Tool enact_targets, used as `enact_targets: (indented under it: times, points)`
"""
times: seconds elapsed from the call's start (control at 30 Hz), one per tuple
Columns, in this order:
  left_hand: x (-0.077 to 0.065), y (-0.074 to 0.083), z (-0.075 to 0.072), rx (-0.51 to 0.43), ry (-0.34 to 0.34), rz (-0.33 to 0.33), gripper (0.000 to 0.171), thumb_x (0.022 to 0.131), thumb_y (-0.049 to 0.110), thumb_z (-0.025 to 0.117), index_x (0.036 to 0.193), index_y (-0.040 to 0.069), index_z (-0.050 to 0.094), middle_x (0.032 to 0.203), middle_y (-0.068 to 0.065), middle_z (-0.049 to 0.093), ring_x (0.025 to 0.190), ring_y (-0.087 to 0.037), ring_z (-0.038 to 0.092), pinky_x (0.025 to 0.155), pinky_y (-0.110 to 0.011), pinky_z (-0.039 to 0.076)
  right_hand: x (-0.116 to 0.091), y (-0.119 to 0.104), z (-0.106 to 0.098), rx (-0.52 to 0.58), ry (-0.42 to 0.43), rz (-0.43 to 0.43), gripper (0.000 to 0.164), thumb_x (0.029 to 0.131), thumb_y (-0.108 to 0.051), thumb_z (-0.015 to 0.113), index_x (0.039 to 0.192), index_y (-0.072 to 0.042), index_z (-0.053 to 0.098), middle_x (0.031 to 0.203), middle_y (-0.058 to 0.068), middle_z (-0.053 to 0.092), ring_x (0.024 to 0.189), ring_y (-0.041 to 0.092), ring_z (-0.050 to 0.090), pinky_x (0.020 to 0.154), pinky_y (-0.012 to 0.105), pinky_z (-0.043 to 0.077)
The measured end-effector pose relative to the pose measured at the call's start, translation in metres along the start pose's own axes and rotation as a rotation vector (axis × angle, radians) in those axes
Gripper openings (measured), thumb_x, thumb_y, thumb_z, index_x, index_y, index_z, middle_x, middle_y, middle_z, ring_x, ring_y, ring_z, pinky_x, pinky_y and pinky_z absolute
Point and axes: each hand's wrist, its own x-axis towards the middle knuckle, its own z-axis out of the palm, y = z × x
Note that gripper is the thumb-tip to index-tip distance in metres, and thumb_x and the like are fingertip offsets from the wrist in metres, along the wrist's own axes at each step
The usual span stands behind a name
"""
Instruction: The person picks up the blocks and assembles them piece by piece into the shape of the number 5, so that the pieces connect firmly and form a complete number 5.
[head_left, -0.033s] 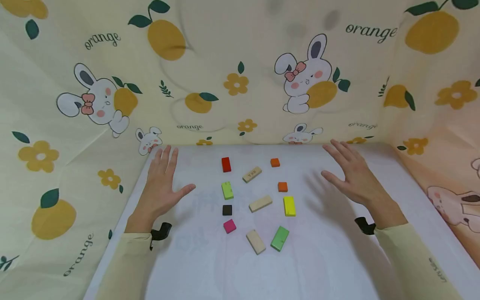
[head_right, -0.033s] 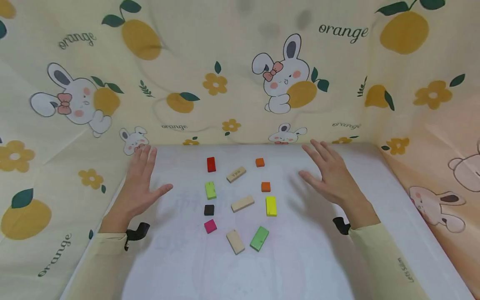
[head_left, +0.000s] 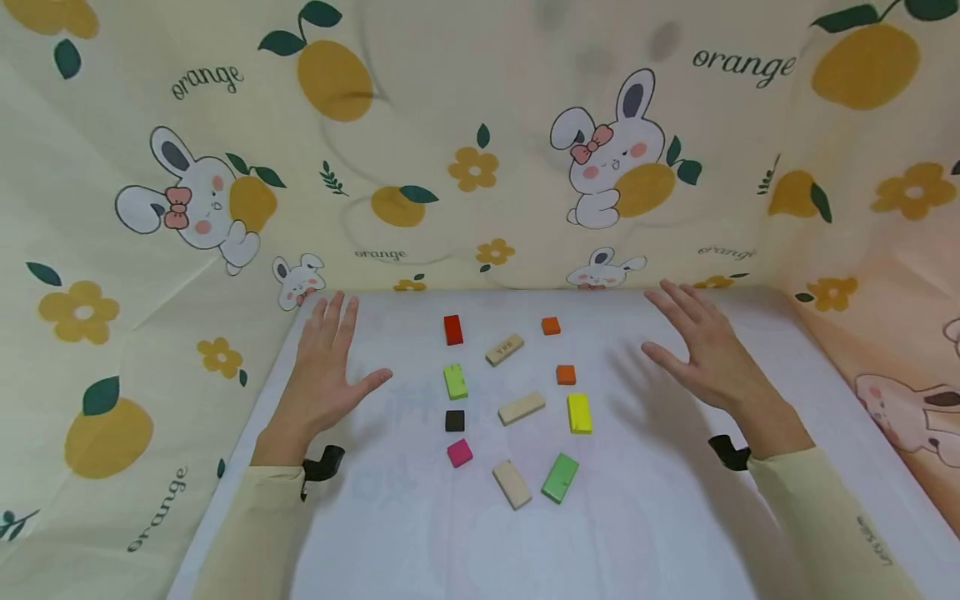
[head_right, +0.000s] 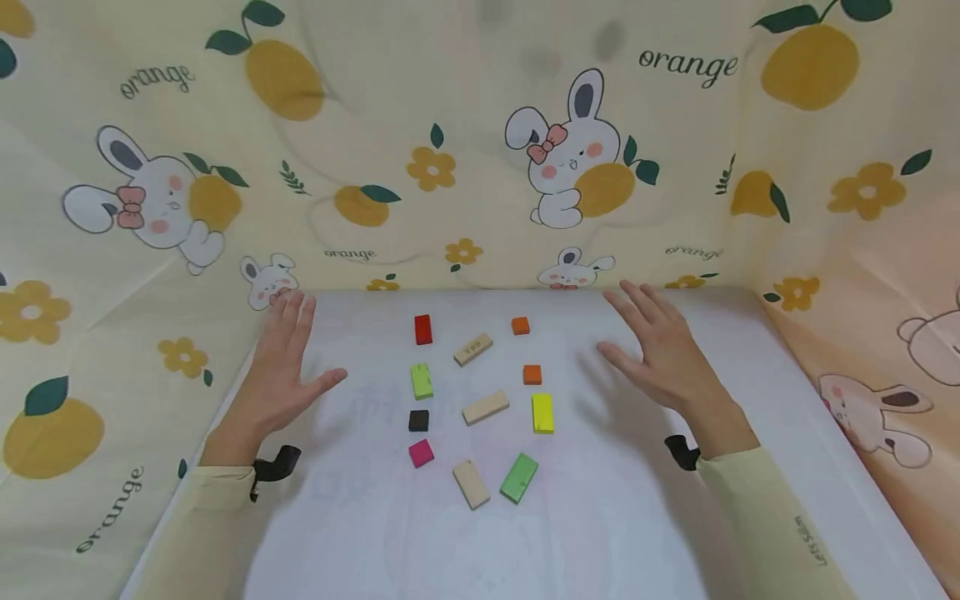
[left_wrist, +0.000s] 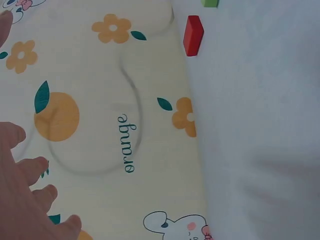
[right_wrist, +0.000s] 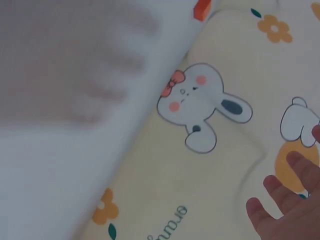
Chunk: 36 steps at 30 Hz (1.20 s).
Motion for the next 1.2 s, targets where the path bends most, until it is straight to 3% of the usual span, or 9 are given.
enact_targets:
  times: [0.1,0.27,0.37,0.5,0.67,0.8,1.03,1.2]
  points:
    - [-0.001,0.000,0.002,-0.037,-0.017,-0.015,0.113,0.098,0.059,0.071,0.176,0.018,0.000,0.182,-0.008,0.001,0.166,-0.036,-0.005,0.127,-0.069,0.011,0.003,-0.003,0.002,0.009,-0.006,-0.003,0.079,0.101,-0.037,0.073,0.169,-0.017,0.039,0.174,0.018,0.031,0.160,0.046,0.021,0.124,0.073,0.013]
    - [0.001,0.002,0.007,-0.193,-0.049,-0.065,0.106,0.099,0.050,0.076,0.176,0.021,0.009,0.181,-0.006,0.012,0.165,-0.033,0.010,0.125,-0.068,0.022,0.015,-0.014,0.005,0.039,-0.018,0.015,0.080,0.099,-0.036,0.078,0.168,-0.018,0.042,0.173,0.013,0.033,0.159,0.042,0.023,0.120,0.075,0.024]
    - [0.004,0.000,0.013,-0.304,-0.021,-0.101,0.100,0.099,0.040,0.081,0.175,0.022,0.020,0.179,-0.006,0.022,0.162,-0.035,0.023,0.124,-0.066,0.027,0.025,-0.020,0.006,0.059,-0.028,0.018,0.079,0.097,-0.035,0.081,0.166,-0.018,0.045,0.173,0.009,0.034,0.159,0.038,0.027,0.117,0.076,0.031]
    - [0.011,-0.006,0.021,-0.467,0.049,-0.099,0.093,0.097,0.023,0.085,0.172,0.016,0.032,0.174,-0.008,0.034,0.156,-0.037,0.037,0.124,-0.058,0.032,0.040,-0.025,0.011,0.087,-0.046,0.003,0.074,0.096,-0.033,0.083,0.162,-0.019,0.052,0.170,0.007,0.041,0.156,0.037,0.032,0.115,0.074,0.035]
    - [0.022,-0.006,0.031,-0.601,0.045,-0.096,0.091,0.095,0.016,0.086,0.171,0.013,0.035,0.171,-0.008,0.040,0.156,-0.033,0.037,0.125,-0.052,0.033,0.058,-0.027,0.017,0.147,-0.082,-0.013,0.070,0.095,-0.032,0.086,0.158,-0.023,0.057,0.164,0.005,0.050,0.152,0.036,0.040,0.115,0.074,0.036]
    - [0.029,-0.002,0.036,-0.633,0.000,-0.133,0.093,0.095,0.017,0.087,0.171,0.017,0.035,0.171,-0.004,0.039,0.157,-0.029,0.036,0.125,-0.053,0.034,0.068,-0.029,0.022,0.180,-0.121,-0.008,0.069,0.095,-0.030,0.087,0.157,-0.021,0.058,0.161,0.006,0.054,0.150,0.035,0.044,0.116,0.070,0.038]
    - [0.040,0.003,0.047,-0.648,-0.064,-0.172,0.093,0.095,0.022,0.088,0.172,0.020,0.034,0.173,-0.005,0.036,0.158,-0.033,0.034,0.121,-0.058,0.037,0.079,-0.032,0.032,0.225,-0.202,0.063,0.071,0.095,-0.032,0.087,0.158,-0.020,0.057,0.163,0.008,0.052,0.145,0.039,0.050,0.115,0.067,0.042]
    - [0.051,0.005,0.052,-0.682,-0.089,-0.157,0.091,0.095,0.025,0.088,0.170,0.021,0.037,0.172,-0.003,0.038,0.157,-0.030,0.035,0.122,-0.060,0.036,0.086,-0.031,0.040,0.249,-0.226,0.056,0.067,0.094,-0.032,0.087,0.155,-0.023,0.061,0.158,0.007,0.056,0.138,0.038,0.054,0.110,0.065,0.047]
